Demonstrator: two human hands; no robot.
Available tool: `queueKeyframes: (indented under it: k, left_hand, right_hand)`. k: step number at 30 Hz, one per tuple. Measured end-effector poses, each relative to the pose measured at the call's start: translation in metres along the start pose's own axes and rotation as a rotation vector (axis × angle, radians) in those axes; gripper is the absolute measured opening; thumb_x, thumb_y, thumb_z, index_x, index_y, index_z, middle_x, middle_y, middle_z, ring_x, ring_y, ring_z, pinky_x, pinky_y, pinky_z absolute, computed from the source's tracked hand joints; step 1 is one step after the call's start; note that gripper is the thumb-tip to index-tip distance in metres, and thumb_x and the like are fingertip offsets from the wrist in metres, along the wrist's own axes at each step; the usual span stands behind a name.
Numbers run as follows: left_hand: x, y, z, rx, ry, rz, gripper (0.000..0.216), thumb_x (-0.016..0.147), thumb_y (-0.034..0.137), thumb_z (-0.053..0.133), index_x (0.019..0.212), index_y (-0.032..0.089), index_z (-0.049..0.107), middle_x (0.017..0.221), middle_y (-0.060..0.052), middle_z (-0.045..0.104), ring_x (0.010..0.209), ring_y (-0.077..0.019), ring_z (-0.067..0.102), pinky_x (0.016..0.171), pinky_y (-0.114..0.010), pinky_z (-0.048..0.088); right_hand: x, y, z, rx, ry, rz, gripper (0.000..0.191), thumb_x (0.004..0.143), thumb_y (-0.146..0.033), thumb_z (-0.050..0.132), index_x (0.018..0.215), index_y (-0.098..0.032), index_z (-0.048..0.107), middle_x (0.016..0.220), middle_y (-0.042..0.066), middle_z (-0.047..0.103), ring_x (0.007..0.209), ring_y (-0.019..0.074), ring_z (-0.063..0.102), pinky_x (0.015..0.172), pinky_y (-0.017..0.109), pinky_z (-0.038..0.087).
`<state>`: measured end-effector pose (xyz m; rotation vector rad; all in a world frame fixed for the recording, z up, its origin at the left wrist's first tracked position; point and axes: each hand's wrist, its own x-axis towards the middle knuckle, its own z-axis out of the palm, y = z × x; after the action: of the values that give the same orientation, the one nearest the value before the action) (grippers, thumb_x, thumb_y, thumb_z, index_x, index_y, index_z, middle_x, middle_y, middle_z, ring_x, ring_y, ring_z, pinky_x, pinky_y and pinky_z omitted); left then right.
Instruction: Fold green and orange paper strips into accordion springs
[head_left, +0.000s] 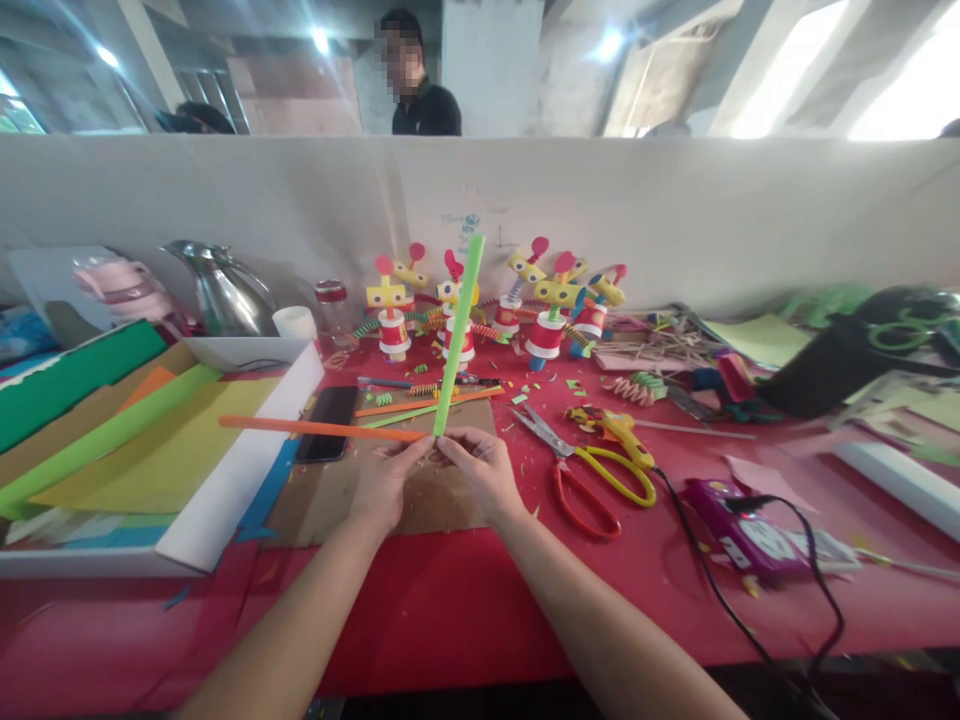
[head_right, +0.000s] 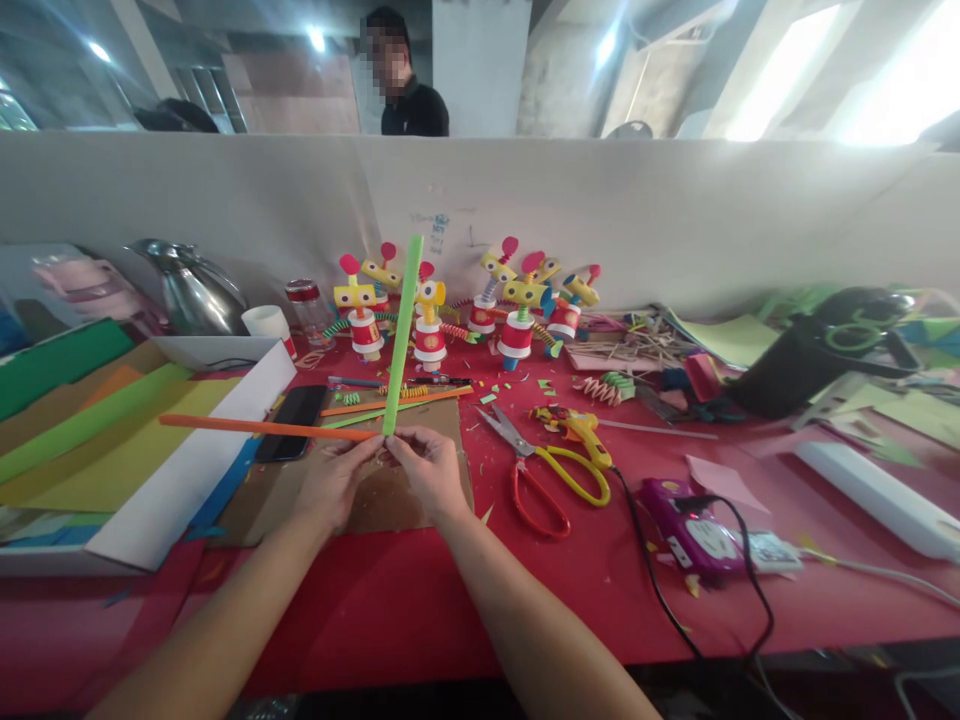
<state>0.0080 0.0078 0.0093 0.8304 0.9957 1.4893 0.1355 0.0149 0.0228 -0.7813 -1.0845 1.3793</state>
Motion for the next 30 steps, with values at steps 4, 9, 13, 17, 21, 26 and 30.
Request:
queueKeyframes:
  k: [4,9,13,17,21,26,30]
  left_hand:
    - [-0.002,0.009,0.000,-0.031,-0.150,-0.051,0.021,0.062,0.019,0.078,0.082,0.016,0.075,0.079,-0.006,0.074,0.076,-0.0189,0.066,0.078,-0.032,0.049]
    - [0.000,0.013,-0.003,-0.135,-0.208,-0.117,0.013,0.062,0.014,0.076,0.075,0.014,0.074,0.074,-0.005,0.073,0.070,-0.0151,0.065,0.071,-0.026,0.051]
    - [0.003,0.012,-0.004,-0.220,-0.189,-0.198,0.012,0.062,0.009,0.075,0.073,0.012,0.073,0.070,-0.005,0.072,0.067,-0.0134,0.065,0.066,-0.023,0.052]
    - [0.002,0.012,-0.003,-0.254,-0.141,-0.238,0.011,0.062,0.007,0.075,0.072,0.011,0.071,0.069,-0.004,0.071,0.064,-0.0124,0.064,0.062,-0.021,0.053]
    - [0.003,0.009,-0.003,-0.254,-0.076,-0.265,0.011,0.061,0.005,0.074,0.070,0.010,0.071,0.066,-0.004,0.070,0.061,-0.0120,0.064,0.061,-0.021,0.053]
    - [0.005,0.003,-0.005,-0.256,-0.052,-0.254,0.012,0.056,0.009,0.078,0.064,0.012,0.071,0.064,-0.003,0.070,0.060,-0.0116,0.063,0.060,-0.020,0.052]
    - [0.004,0.002,-0.003,-0.191,-0.112,-0.206,0.015,0.056,0.019,0.081,0.063,0.011,0.071,0.062,-0.004,0.068,0.059,-0.0134,0.062,0.061,-0.025,0.050]
  right_hand:
    - [0.002,0.000,-0.004,0.009,0.003,-0.014,0.015,0.068,-0.029,0.072,0.077,-0.016,0.072,0.062,0.001,0.067,0.056,0.0115,0.060,0.059,0.025,0.051]
    - [0.004,-0.001,-0.006,0.074,-0.020,0.038,0.013,0.067,-0.027,0.073,0.074,-0.016,0.071,0.060,0.000,0.066,0.054,0.0103,0.059,0.059,0.024,0.051]
    - [0.005,0.001,-0.006,0.082,-0.023,0.069,0.014,0.065,-0.027,0.075,0.072,-0.016,0.071,0.060,0.000,0.067,0.053,0.0102,0.059,0.058,0.024,0.051]
    - [0.005,0.002,-0.006,0.105,-0.015,0.108,0.014,0.064,-0.027,0.075,0.072,-0.016,0.072,0.060,0.000,0.067,0.053,0.0097,0.060,0.059,0.024,0.050]
    - [0.005,0.002,-0.004,0.095,-0.014,0.117,0.016,0.063,-0.028,0.076,0.072,-0.016,0.072,0.059,0.000,0.067,0.053,0.0099,0.060,0.059,0.023,0.050]
    - [0.006,0.002,-0.004,0.045,0.005,0.139,0.019,0.061,-0.031,0.076,0.070,-0.015,0.072,0.059,0.001,0.067,0.052,0.0104,0.059,0.056,0.023,0.050]
    - [0.007,0.008,-0.003,0.017,0.028,0.123,0.019,0.058,-0.032,0.076,0.069,-0.016,0.072,0.057,0.001,0.067,0.051,0.0117,0.059,0.055,0.025,0.049]
